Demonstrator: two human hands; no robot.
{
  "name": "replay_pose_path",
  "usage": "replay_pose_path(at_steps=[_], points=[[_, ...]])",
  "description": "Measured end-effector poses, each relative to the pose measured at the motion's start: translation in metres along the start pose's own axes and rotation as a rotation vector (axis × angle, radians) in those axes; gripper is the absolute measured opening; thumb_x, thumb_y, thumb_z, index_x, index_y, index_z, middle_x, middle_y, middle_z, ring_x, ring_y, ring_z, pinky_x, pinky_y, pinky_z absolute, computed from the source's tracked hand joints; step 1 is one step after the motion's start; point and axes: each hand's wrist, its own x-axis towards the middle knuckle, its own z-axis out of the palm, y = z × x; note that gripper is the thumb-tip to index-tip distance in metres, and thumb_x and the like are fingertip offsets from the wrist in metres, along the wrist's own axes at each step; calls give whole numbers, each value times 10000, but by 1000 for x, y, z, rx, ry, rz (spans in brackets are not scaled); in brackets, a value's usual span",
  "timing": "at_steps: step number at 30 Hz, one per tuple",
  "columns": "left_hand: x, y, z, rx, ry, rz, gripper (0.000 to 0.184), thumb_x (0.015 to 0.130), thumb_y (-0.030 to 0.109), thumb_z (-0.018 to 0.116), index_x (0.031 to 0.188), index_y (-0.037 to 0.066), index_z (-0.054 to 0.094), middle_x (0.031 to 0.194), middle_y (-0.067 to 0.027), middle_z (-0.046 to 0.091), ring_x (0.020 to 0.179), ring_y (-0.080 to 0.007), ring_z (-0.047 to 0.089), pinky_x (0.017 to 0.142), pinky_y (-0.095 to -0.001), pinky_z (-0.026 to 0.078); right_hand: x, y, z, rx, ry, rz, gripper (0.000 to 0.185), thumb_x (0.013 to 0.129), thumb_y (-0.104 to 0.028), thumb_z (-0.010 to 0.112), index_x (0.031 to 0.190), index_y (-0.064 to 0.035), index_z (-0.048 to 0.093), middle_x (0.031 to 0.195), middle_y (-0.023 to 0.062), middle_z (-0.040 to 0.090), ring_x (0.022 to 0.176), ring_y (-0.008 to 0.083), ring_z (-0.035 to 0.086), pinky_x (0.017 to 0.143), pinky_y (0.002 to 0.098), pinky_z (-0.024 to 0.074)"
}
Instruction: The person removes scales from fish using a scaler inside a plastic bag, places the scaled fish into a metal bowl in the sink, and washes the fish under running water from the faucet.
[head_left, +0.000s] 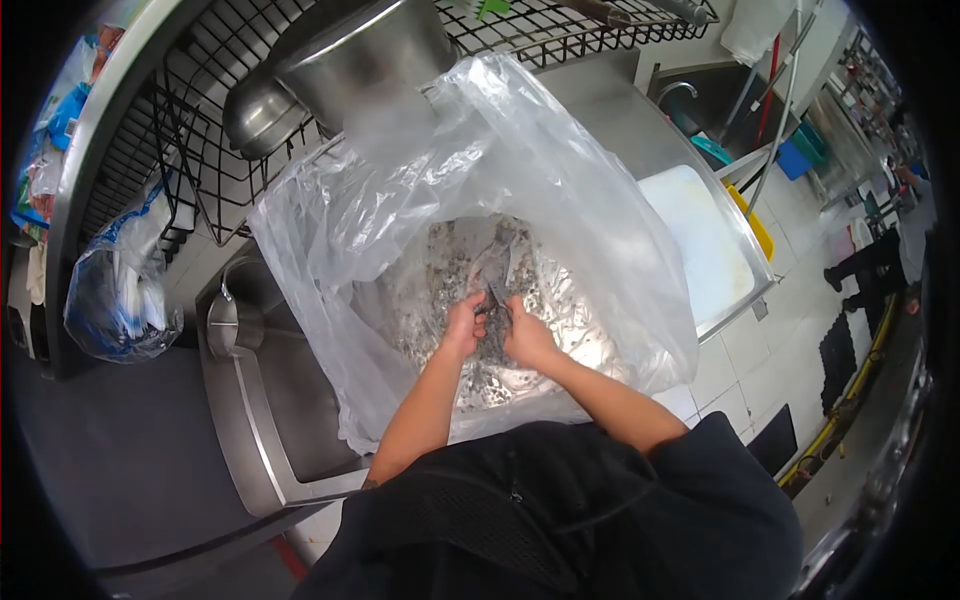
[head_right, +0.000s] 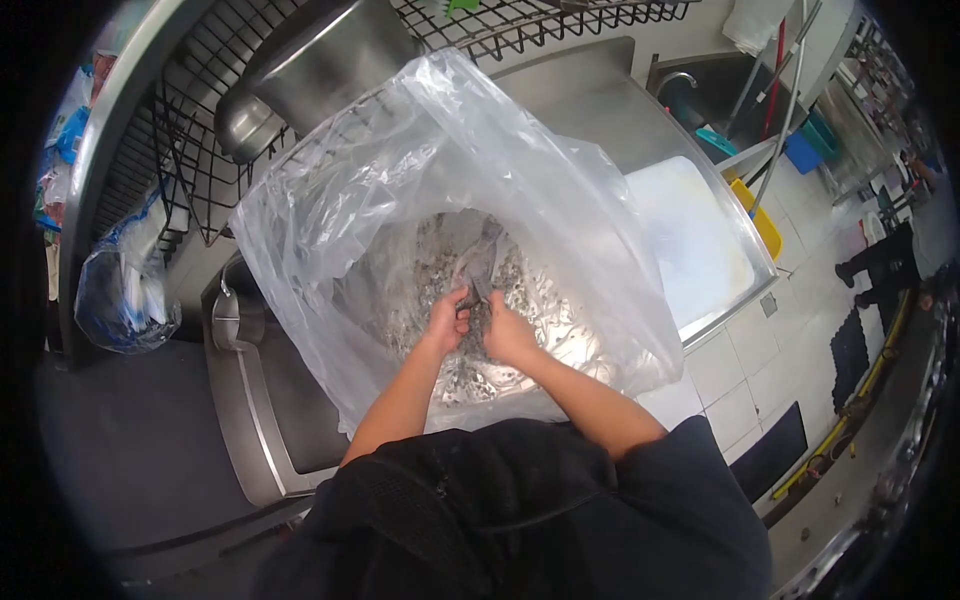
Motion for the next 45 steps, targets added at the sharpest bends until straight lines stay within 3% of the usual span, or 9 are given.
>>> replay_pose_path(at_steps=[1, 6, 12, 19, 24, 26, 28, 31, 45], points=[[-1, -4, 0, 0, -3, -7, 149, 922, 259, 630, 958, 131, 563, 685, 29, 465, 521, -61, 393, 398, -236, 242, 9, 12, 4, -1, 111, -121, 446, 828, -51, 539, 1260, -60, 428, 919, 292, 663, 862, 476, 649, 786, 567, 492], [2, 0, 2, 23, -17, -9, 163, 914, 266, 641, 951, 125, 569, 691, 28, 463, 520, -65, 390, 399, -241, 243, 65, 6, -4, -9, 235, -78, 437, 832, -70, 552, 1255, -54, 443, 922, 290, 663, 870, 474, 652, 763, 554, 505], [4, -1, -3, -2, -43, -20, 172, 916, 282, 639, 956, 129, 571, 694, 30, 463, 519, -62, 390, 402, -236, 238, -3, 15, 14, 53, 83, -50, 472, 822, -43, 532, 1279, -67, 417, 958, 286, 667, 887, 487, 646, 793, 548, 496], [1, 3, 2, 70, -40, -45, 128, 947, 266, 598, 990, 155, 550, 735, 44, 495, 511, -36, 386, 398, -212, 238, 73, 4, -11, -58, 154, -58, 531, 787, -63, 580, 1291, -82, 411, 952, 277, 672, 938, 446, 660, 804, 532, 501], [-4, 7, 1, 38, -76, -46, 119, 944, 262, 603, 959, 153, 557, 718, 42, 503, 509, -46, 384, 394, -209, 231, 25, 3, -4, -131, 10, -60, 450, 829, -65, 544, 1267, -95, 446, 872, 258, 674, 839, 444, 661, 723, 548, 498], [-2, 7, -5, 58, -73, -63, 121, 944, 263, 605, 957, 153, 556, 709, 42, 499, 506, -47, 381, 392, -210, 227, 53, 17, -17, -198, 97, -223, 479, 817, -67, 556, 1280, -106, 435, 865, 246, 675, 805, 445, 658, 704, 553, 497], [1, 6, 2, 67, -89, -56, 123, 944, 264, 607, 955, 153, 555, 700, 43, 494, 502, -48, 377, 389, -211, 223, 72, 19, -30, -182, 156, -221, 481, 807, -66, 563, 1270, -105, 439, 857, 243, 674, 804, 441, 655, 704, 554, 493], [1, 15, -4, 99, -67, -66, 124, 943, 263, 607, 961, 153, 553, 699, 45, 493, 498, -46, 371, 388, -210, 224, 48, 3, -26, -304, -61, -222, 453, 787, -60, 588, 1218, -91, 454, 941, 245, 678, 894, 418, 665, 759, 529, 508], [-3, 14, -4, 154, -125, -119, 130, 960, 267, 595, 956, 149, 541, 679, 57, 472, 501, -30, 359, 399, -201, 224, 70, 26, -41, -291, -28, -201, 489, 788, -45, 571, 1256, -132, 460, 884, 227, 674, 865, 434, 659, 734, 522, 506]])
